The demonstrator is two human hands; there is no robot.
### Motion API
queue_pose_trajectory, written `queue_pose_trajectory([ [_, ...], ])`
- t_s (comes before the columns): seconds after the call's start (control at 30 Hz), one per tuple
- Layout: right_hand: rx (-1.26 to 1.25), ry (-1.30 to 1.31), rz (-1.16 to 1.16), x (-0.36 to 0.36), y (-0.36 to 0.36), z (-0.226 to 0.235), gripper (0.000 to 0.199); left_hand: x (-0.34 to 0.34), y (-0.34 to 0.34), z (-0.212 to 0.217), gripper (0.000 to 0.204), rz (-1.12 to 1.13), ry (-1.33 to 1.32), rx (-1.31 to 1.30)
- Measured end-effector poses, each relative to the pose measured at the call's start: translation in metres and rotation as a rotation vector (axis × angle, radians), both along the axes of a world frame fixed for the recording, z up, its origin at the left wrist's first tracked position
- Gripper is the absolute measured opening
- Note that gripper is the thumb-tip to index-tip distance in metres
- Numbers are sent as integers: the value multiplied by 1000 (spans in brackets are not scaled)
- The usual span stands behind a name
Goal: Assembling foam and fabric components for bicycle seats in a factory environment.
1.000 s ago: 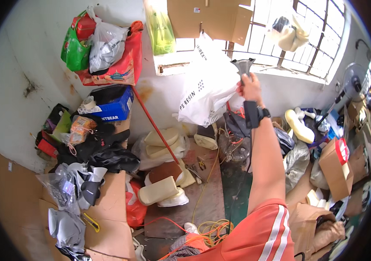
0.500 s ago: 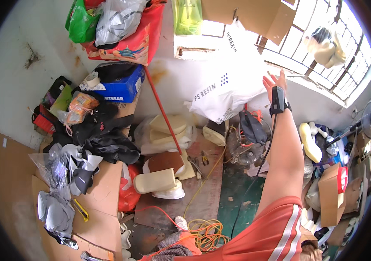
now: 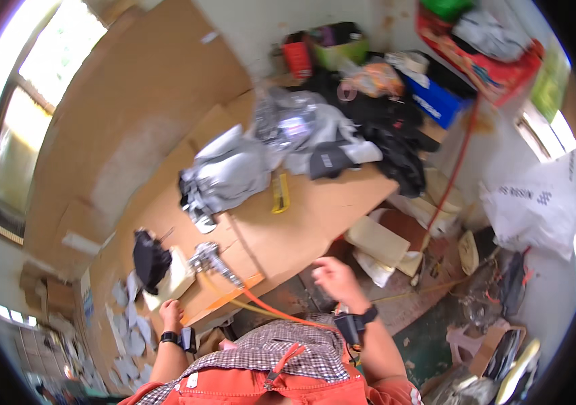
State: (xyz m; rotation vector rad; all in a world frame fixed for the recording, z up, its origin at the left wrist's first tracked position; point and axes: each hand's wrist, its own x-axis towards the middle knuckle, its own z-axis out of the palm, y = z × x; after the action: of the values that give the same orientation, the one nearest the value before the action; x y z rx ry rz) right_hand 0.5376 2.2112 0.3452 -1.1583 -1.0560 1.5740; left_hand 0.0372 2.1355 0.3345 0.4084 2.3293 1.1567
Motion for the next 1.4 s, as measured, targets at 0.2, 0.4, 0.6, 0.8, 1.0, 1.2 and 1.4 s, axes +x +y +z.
queue_pose_trajectory([
  [0.2,429,-318,465,-208,18,37,33,-57,-85,8,20,-44,-142,142],
  [0.4,777,-941,245,-327,34,-46,48,-133,-173,3,16,24,-160,215],
  [0.6,519,-1093,168,-345,38,-52,48,-208,-268,-12,18,310,-222,215],
  [0.8,398,-794,60,-354,110,-26,42,-217,-216,9,16,303,-188,268],
  [1.0,-205,296,93,-440,234,-3,30,-173,-87,70,15,-36,-92,436],
  [1.2,-499,479,-110,-495,370,-48,60,-113,8,88,16,-246,-173,451],
  [1.4,-584,269,34,-506,450,-105,58,-105,9,67,18,-128,-169,311],
])
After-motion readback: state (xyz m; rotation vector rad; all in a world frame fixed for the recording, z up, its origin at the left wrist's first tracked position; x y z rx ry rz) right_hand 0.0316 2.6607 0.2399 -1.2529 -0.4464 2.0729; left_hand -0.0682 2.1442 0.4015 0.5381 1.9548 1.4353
